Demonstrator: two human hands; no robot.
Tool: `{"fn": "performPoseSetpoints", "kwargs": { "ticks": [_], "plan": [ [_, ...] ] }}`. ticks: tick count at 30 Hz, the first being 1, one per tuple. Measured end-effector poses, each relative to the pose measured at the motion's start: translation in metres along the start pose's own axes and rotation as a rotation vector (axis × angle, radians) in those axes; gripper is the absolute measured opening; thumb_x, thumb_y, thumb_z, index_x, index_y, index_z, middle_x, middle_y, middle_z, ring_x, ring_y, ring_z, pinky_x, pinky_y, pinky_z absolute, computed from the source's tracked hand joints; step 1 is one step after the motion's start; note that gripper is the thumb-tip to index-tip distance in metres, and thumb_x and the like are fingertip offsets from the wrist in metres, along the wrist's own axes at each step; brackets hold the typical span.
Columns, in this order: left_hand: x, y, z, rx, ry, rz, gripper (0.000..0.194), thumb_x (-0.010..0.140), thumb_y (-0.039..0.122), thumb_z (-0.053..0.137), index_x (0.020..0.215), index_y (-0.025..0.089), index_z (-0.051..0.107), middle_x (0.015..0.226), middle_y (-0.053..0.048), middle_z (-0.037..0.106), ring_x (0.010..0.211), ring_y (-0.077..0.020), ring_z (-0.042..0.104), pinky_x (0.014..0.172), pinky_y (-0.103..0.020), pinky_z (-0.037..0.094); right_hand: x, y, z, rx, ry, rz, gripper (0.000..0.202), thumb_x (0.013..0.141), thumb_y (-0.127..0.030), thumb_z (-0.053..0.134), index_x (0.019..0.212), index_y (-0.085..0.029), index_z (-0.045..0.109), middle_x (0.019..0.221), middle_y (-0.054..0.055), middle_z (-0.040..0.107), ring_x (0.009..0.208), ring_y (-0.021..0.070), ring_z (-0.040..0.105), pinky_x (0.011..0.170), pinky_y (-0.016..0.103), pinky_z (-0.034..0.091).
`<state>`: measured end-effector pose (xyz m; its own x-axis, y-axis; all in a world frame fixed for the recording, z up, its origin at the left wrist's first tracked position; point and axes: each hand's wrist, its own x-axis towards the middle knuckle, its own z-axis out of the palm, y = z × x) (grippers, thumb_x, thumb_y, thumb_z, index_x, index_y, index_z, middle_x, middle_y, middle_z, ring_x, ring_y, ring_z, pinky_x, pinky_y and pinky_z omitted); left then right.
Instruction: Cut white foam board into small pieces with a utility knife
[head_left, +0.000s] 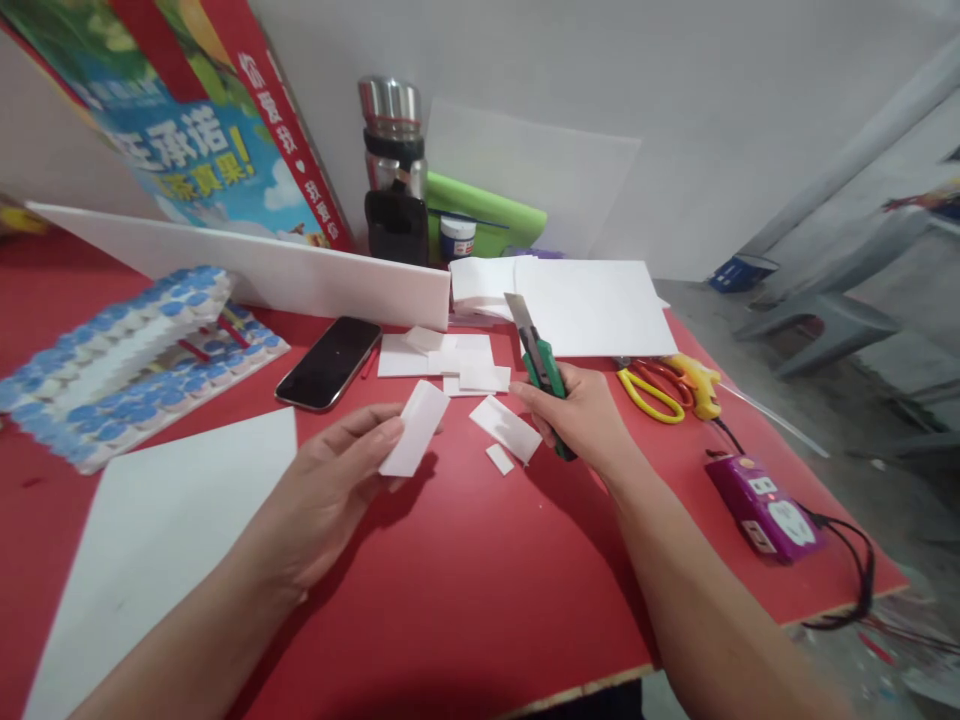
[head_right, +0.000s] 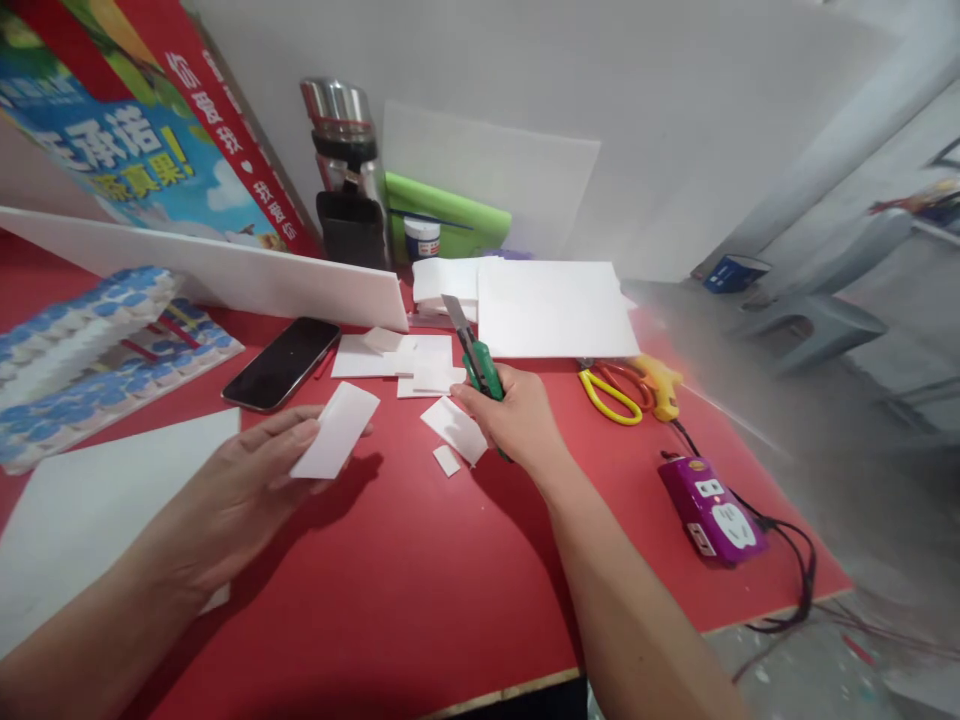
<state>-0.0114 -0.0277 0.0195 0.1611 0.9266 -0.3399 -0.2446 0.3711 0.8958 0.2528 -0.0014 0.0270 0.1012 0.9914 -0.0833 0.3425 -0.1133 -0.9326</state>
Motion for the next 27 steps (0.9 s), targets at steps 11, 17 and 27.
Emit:
{"fn": "performPoseSetpoints", "kwargs": {
  "ticks": [11, 17, 27],
  "plan": [
    [0.072, 0.046, -0.015, 1.032, 0.342, 0.55, 0.029, 0.082, 0.043, 0.079, 0.102, 0.022, 0.08, 0.098, -0.007, 0.082, 0.087, -0.0276, 0.075, 0.08, -0.037, 0.059, -0.026, -0.017, 0.007, -0.781, -0.396, -0.072, 0.021, 0.083, -0.033, 0.084, 0.083, -0.021, 0.067, 0.077, 0.002, 0.07, 0.072, 0.0194, 0.062, 0.057, 0.029, 0.034],
    [0.096, 0.031, -0.016, 0.853, 0.33, 0.532, 0.03, 0.083, 0.043, 0.078, 0.104, 0.022, 0.08, 0.106, -0.008, 0.083, 0.101, -0.0285, 0.077, 0.092, -0.039, 0.06, -0.023, -0.009, 0.011, -0.889, -0.416, -0.128, 0.016, 0.093, -0.032, 0.075, 0.098, -0.019, 0.068, 0.091, 0.007, 0.074, 0.084, 0.0216, 0.067, 0.063, 0.029, 0.037],
    [0.046, 0.019, -0.007, 0.671, 0.276, 0.558, 0.04, 0.085, 0.051, 0.08, 0.113, 0.022, 0.079, 0.103, -0.007, 0.082, 0.091, -0.0245, 0.077, 0.082, -0.035, 0.062, -0.043, -0.015, -0.027, -0.777, -0.535, -0.087, 0.018, 0.092, -0.033, 0.065, 0.078, -0.021, 0.064, 0.073, 0.001, 0.066, 0.062, 0.0143, 0.054, 0.055, 0.027, 0.034]
  ]
}}
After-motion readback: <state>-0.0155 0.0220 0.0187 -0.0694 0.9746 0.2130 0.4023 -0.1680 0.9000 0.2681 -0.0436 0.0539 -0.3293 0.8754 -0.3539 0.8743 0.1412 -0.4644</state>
